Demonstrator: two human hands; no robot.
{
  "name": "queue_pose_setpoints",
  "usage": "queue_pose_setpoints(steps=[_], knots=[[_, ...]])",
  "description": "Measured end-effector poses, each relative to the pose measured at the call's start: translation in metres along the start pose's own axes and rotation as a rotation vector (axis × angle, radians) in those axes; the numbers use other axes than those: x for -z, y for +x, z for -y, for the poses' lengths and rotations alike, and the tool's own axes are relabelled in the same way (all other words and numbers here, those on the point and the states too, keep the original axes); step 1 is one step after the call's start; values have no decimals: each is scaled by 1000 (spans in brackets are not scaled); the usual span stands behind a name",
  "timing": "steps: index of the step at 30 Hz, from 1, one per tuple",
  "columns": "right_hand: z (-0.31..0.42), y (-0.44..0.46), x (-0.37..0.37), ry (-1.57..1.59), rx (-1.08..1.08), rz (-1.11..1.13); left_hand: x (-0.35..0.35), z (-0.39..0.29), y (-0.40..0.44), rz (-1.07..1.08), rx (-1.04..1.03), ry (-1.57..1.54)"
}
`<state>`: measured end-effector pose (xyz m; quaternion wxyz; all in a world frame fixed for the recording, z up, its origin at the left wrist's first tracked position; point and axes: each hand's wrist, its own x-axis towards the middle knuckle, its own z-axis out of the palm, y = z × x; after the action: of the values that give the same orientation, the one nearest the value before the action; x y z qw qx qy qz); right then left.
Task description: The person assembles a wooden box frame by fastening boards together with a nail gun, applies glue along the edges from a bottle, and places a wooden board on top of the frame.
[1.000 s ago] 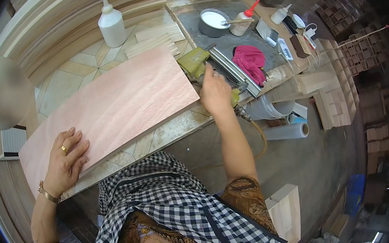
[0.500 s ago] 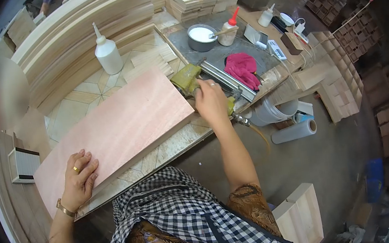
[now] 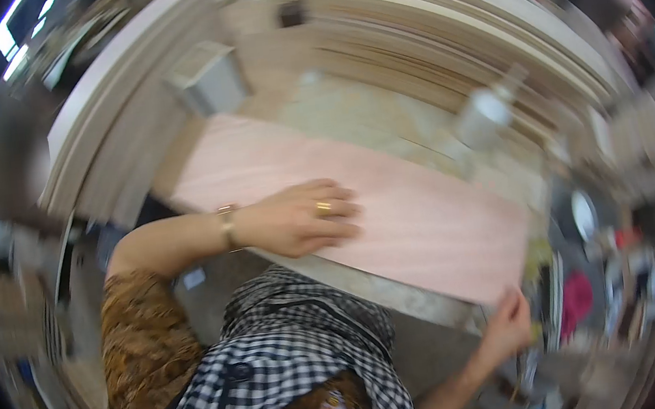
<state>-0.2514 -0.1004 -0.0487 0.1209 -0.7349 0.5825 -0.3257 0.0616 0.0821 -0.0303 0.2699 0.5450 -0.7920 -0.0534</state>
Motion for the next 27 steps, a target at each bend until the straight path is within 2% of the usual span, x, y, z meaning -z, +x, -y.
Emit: queue_pose_setpoints(steps=[2, 5, 8, 12, 14, 17, 20, 23, 27], knots=[[-3, 2, 0, -94, 156, -21, 2, 0, -3, 9, 29, -23], [3, 3, 3, -210, 202, 19, 5, 1, -14, -24, 148, -24], [3, 4, 4, -177, 202, 47, 27, 5, -38, -198, 444, 422], [-1, 4, 3, -141, 204, 63, 42, 6, -100, -313, 1144, 780], [17, -3, 9, -133, 162, 63, 48, -2, -129, -475, 1205, 733], [16, 0, 11, -152, 169, 50, 50, -11, -139, -706, 1386, 239], [10, 3, 9, -169, 186, 40, 31, 3, -149, -962, 1195, 278], [9, 4, 10, -186, 191, 25, 31, 5, -145, -1144, 1219, -40], [10, 1, 9, -122, 189, 4, 31, 3, -149, -1228, 1184, -246]])
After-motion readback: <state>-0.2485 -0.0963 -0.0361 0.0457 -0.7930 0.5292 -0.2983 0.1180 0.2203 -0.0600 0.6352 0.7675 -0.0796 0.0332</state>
